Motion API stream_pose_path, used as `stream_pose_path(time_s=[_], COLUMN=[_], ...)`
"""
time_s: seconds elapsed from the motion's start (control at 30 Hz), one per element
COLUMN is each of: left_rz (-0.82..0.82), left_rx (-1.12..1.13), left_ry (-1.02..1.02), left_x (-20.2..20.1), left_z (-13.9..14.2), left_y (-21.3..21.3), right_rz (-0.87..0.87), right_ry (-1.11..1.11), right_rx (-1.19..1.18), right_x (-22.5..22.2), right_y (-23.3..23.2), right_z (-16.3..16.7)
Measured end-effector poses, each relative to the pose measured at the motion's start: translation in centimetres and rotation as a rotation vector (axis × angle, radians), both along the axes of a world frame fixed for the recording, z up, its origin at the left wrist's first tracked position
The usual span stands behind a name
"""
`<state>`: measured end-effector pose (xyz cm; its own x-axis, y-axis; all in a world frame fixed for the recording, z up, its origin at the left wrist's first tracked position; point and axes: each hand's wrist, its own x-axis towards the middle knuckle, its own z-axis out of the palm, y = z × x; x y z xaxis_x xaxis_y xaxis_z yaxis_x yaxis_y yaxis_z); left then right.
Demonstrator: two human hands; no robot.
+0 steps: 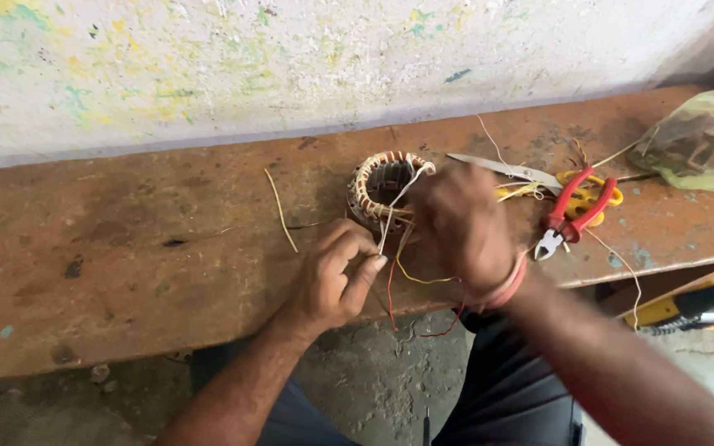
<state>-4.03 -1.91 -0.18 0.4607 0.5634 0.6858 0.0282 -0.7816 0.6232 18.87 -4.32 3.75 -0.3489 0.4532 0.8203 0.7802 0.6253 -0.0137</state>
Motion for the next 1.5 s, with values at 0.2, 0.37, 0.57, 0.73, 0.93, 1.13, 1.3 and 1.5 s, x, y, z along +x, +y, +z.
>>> stream_pose_path(time_s=[0.2, 0.37, 0.57, 0.73, 0.93, 1.13, 1.3, 1.5], left_rz=[-0.035, -0.106, -0.101, -0.148, -0.151, -0.149, -0.18, -0.264], left_rx=[-0.005, 0.19, 0.416, 0.325, 0.284, 0.201, 0.142, 0.075], left_ry=[0.031, 0.015, 0.192, 0.129, 0.114, 0.121, 0.116, 0.088], left_x=[-0.1, -0.3, 0.1, 1.2, 1.7, 2.7, 2.3, 2.2], left_z=[0.2, 1.4, 1.9, 1.1, 0.7, 0.1, -0.1, -0.1], left_y=[0.0, 2.3, 6.6, 7.2, 7.4, 7.6, 8.0, 8.5], right_rz=[-0.002, 0.026, -0.034, -0.119, -0.164, -0.037, -0.046, -0.087], right_ry=[-0.016, 0.043, 0.299, 0.633, 0.706, 0.15, -0.026, 0.204], right_rx=[-0.061, -0.091, -0.212, -0.428, -0.623, -0.243, -0.14, -0.25], right_x=[-3.7, -3.2, -3.0, -3.2, -3.3, -3.9, -4.1, -5.1], right_y=[-2.8, -3.2, -3.8, -3.0, -3.0, -4.0, -4.1, -4.8], right_z=[-0.1, -0.5, -0.8, 0.2, 0.3, -0.6, -0.6, -0.5])
